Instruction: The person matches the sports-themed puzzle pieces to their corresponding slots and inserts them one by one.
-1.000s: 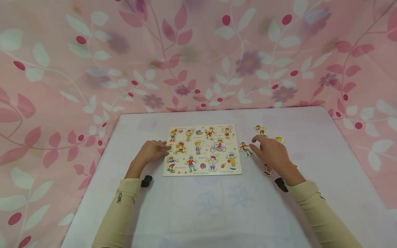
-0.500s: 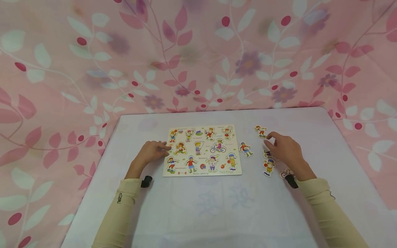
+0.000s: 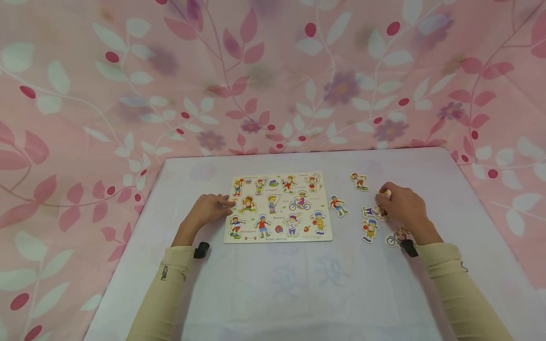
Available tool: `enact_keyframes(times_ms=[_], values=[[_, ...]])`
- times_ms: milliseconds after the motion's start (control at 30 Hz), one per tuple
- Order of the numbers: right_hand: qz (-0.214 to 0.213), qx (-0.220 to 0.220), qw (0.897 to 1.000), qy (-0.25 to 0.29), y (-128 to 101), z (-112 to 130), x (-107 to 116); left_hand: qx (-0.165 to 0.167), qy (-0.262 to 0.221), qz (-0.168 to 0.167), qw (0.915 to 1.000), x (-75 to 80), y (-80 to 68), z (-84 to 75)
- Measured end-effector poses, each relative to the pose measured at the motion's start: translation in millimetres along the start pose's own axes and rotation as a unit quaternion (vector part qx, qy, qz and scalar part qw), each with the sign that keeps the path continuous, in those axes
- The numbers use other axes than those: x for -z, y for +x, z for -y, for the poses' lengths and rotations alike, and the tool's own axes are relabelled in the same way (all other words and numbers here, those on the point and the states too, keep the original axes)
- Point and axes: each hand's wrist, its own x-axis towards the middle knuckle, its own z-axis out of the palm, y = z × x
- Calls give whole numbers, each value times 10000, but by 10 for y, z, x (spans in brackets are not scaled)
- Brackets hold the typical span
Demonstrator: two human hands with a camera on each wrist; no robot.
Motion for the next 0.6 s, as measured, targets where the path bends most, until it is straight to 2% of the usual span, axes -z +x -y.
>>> enact_keyframes(times_ms=[300, 600], values=[[147, -171, 9997, 1, -24, -77, 9, 46, -59, 14, 10000, 4, 4, 3], [133, -69, 9999, -53, -26, -79, 31, -43, -12, 1, 10000, 20, -6, -6]])
